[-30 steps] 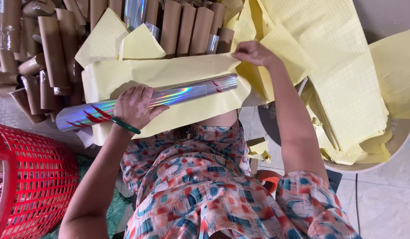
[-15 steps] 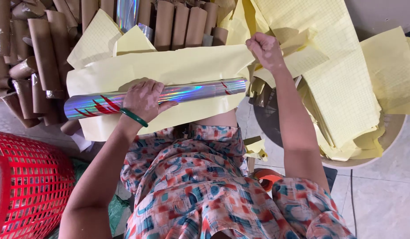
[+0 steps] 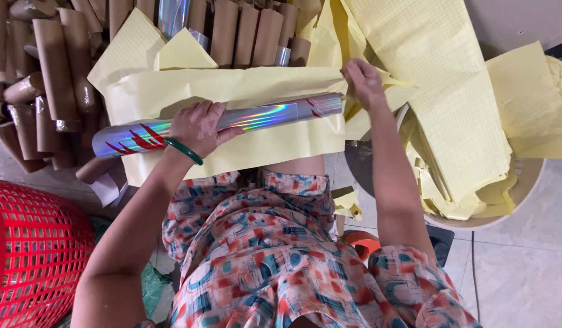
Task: Wrap reflective tubes with yellow paper.
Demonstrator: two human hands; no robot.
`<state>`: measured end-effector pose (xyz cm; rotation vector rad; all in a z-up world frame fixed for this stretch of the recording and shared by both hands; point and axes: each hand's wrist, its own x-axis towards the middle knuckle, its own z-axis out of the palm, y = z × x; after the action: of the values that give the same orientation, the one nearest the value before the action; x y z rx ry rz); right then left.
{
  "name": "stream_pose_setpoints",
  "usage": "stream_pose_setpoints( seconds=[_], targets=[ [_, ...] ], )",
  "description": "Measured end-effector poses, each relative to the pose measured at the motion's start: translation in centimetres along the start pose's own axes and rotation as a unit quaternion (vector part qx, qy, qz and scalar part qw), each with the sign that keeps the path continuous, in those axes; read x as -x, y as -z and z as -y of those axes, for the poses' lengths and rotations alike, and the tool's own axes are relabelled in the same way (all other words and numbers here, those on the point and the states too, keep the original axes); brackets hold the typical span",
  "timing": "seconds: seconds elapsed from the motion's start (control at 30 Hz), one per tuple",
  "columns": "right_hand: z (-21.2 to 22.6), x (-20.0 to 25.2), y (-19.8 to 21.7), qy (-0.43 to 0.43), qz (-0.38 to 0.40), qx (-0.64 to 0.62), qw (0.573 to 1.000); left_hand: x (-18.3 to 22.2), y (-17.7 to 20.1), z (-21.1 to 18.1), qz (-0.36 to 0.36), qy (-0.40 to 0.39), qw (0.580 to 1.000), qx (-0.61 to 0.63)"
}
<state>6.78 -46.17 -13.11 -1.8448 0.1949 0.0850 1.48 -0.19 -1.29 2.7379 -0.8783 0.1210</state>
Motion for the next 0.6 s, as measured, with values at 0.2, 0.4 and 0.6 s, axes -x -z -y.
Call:
stream_pose_setpoints(
  seconds=[0.2, 0.4, 0.6],
  targets=[
    [4.2, 3.3, 3.2, -0.164, 0.177, 0.053, 0.969, 0.1, -0.7, 0.4, 0.006, 0.008, 1.0, -0.015],
    [1.2, 5.0, 6.4, -0.119, 0.123, 0.019, 0.985, 0.8, -1.2, 0.4, -0.03, 0.018, 0.999, -0.035],
    [7.0, 6.4, 3.4, -0.106, 0.347, 0.186, 0.913, 0.7, -1.1, 0.1, -0.021, 0.022, 0.999, -0.028]
  ],
)
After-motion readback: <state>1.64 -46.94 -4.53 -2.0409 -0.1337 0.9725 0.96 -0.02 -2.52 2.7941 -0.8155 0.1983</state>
